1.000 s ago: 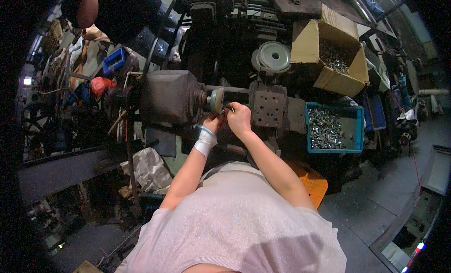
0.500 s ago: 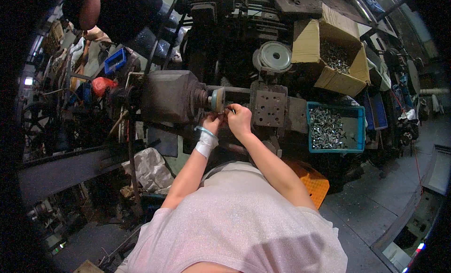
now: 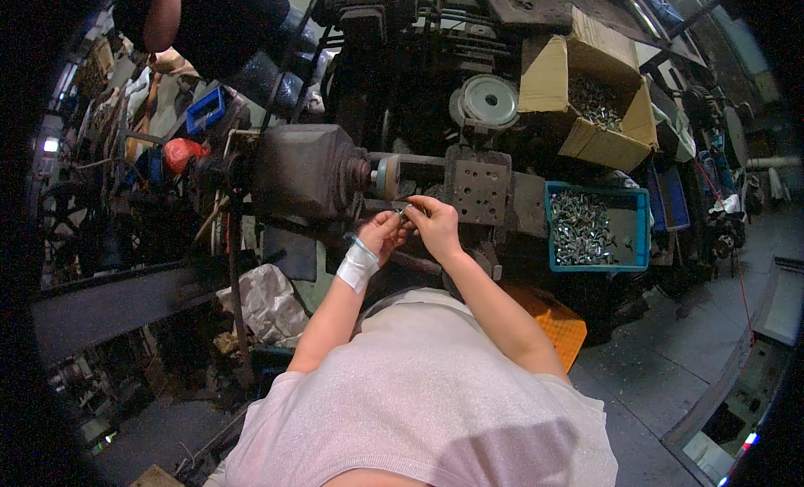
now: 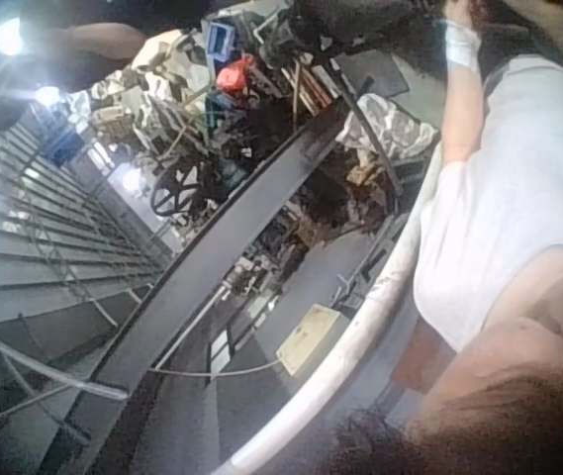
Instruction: The person repeatedly picks up small metal parts from a blue bin and grinds them against a rotating grinding wheel. After grinding, the person places the parts back into the bin. A second person stands nearby holding a piece of paper and occasionally gestures.
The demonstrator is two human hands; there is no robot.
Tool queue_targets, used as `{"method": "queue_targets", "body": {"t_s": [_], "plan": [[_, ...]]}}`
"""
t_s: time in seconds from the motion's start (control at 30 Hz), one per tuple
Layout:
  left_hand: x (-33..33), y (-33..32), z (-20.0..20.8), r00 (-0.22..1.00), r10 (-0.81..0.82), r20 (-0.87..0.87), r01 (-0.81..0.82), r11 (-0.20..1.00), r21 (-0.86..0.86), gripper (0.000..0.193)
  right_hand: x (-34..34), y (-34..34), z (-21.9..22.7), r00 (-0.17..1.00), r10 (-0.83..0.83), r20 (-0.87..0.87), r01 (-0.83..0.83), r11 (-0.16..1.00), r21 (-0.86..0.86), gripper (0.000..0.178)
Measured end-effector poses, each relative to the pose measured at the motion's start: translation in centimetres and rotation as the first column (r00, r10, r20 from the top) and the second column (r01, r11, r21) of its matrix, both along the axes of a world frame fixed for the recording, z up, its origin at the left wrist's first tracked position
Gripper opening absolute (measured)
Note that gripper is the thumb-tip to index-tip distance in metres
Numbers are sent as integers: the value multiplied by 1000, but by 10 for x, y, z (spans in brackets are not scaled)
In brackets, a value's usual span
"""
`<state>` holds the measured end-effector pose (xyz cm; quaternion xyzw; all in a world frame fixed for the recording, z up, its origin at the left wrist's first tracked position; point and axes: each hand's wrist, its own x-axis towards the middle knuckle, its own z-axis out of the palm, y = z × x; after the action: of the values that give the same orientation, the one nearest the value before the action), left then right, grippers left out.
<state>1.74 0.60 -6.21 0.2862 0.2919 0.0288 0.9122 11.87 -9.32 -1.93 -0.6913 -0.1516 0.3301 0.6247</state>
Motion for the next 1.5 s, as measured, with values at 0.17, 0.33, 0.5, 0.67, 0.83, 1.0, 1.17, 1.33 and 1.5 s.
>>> {"method": "queue_targets", "body": {"t_s": [0.17,0.33,0.5,0.67,0.83,1.0,1.17,1.33,1.5], "plan": [[9,4,-30,999,8,-36,1,967,254,12,7,15,-20,999,-46,-7,45,992,-114,15],[24,5,-24,984,119,-135,-49,900,433,12,14,27,-30,949,-43,311,110,974,-200,13],[29,1,-37,970,227,-90,-150,845,514,7,11,29,-26,937,-74,342,139,976,-168,13],[31,-2,-27,955,291,-61,-225,842,491,9,7,31,-33,943,-128,307,172,978,-119,12],[28,0,-27,962,268,-60,-205,847,490,15,4,31,-24,956,-150,252,185,975,-123,13],[20,-3,-8,974,213,-73,-160,883,442,12,-5,24,-7,962,-176,207,200,975,-101,12],[4,-25,53,975,221,4,-180,782,596,11,-19,-7,35,966,-131,225,119,991,68,10],[-3,-32,86,966,225,126,-250,692,677,13,-21,-18,71,928,-98,358,10,971,238,12],[-7,-35,101,958,213,193,-283,589,757,15,-24,-22,78,901,-103,422,-29,956,294,13]]}}
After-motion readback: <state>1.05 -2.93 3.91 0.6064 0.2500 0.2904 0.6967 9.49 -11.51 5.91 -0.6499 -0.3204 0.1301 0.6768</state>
